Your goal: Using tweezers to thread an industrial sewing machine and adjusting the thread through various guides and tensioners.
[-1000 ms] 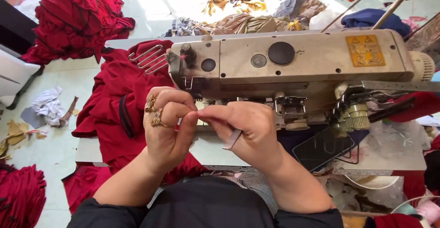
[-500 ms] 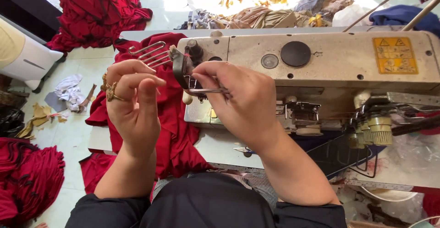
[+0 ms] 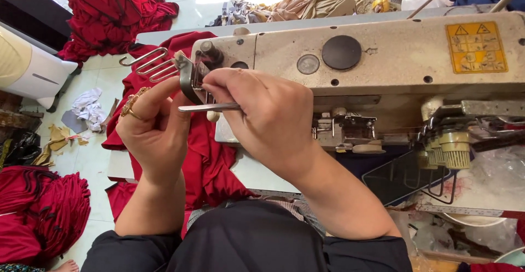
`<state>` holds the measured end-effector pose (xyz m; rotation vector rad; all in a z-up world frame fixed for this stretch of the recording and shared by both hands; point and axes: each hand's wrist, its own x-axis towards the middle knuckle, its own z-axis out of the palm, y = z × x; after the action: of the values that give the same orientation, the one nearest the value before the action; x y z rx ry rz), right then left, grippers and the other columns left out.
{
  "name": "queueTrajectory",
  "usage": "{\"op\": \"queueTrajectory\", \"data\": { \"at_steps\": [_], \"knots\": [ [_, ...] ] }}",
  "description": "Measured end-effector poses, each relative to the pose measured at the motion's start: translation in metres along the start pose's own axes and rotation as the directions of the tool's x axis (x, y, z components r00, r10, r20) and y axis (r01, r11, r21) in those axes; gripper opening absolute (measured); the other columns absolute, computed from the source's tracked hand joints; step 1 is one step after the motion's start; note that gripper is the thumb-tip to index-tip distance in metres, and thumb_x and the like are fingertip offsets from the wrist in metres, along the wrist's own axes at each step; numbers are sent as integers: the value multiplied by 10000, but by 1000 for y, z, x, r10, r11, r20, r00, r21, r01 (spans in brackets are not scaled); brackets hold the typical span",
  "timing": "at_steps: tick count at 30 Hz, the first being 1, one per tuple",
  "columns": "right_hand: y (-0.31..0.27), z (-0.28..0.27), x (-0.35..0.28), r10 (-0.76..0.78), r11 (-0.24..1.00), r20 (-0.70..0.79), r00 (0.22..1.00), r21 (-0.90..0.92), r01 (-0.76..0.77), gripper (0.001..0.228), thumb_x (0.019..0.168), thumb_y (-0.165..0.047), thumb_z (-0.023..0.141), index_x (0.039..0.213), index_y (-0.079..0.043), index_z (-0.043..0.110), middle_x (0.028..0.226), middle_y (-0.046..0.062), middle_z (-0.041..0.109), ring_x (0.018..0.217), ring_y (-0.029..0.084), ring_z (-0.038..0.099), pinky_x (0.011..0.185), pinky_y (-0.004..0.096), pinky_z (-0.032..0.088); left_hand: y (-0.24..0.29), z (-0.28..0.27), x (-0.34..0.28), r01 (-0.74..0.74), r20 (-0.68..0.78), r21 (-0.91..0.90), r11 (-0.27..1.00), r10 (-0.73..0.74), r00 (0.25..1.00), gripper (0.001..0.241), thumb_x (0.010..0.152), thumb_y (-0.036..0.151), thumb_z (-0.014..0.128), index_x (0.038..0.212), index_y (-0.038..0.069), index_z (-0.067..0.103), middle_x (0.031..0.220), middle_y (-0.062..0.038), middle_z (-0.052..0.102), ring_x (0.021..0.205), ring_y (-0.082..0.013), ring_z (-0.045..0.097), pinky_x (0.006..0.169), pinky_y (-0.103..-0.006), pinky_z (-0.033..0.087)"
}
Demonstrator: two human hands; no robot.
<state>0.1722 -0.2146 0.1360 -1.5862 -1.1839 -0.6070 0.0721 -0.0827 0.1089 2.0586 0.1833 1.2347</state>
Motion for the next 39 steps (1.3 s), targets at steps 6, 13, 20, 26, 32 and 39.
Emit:
{"op": "queueTrajectory", "data": {
  "at_steps": [6, 13, 20, 26, 32, 39],
  "knots": [
    [0, 0, -1, 15, 1000, 0, 1000, 23, -15, 21, 929, -107, 607, 946, -95, 600, 781, 19, 678, 647, 182, 638, 510, 296, 400, -1, 0, 4, 168, 74, -203, 965, -156, 985, 154, 934, 68, 585, 1061, -13, 616, 595, 52, 319, 544, -42, 252, 532, -196, 210],
    [1, 0, -2, 23, 999, 3, 1000, 33, -23, 41, 925, -112, 621, 957, -100, 597, 798, 10, 680, 656, 178, 640, 519, 293, 406, -16, 2, -3, 248, 59, -385, 889, -245, 968, 206, 900, 62, 630, 1094, -3, 613, 698, 22, 559, 628, -23, 453, 617, -152, 398],
    [-2, 1, -1, 30, 1000, 2, 1000, 1, -30, 34, 921, -121, 626, 948, -113, 606, 786, 5, 682, 653, 179, 641, 499, 297, 393, -20, 5, -4, 250, 46, -453, 856, -258, 965, 205, 886, 45, 636, 1084, -2, 615, 749, -10, 588, 695, -55, 529, 679, -181, 472],
    [-2, 2, 0, 25, 999, -2, 1000, -25, -25, 29, 917, -117, 629, 941, -120, 614, 771, 4, 681, 646, 172, 638, 484, 294, 381, -21, 8, -2, 248, 36, -486, 838, -265, 964, 200, 875, 55, 644, 1067, 3, 619, 832, -43, 605, 780, -100, 563, 728, -211, 491],
    [-4, 4, 2, 26, 999, -9, 1000, -20, -26, 27, 915, -131, 640, 935, -120, 626, 752, -4, 675, 645, 160, 641, 495, 283, 378, -20, 13, 0, 240, 12, -494, 836, -269, 963, 152, 868, 48, 651, 1018, 29, 634, 932, -86, 670, 861, -145, 650, 819, -253, 556],
    [-6, 7, 3, 28, 999, -6, 1000, -25, -28, 50, 918, -157, 639, 947, -116, 638, 808, 7, 695, 706, 179, 675, 534, 280, 416, -28, 17, -4, 178, -57, -533, 827, -245, 968, 106, 872, 1, 641, 950, 65, 608, 856, -56, 634, 756, -115, 616, 716, -214, 524]
  ]
}}
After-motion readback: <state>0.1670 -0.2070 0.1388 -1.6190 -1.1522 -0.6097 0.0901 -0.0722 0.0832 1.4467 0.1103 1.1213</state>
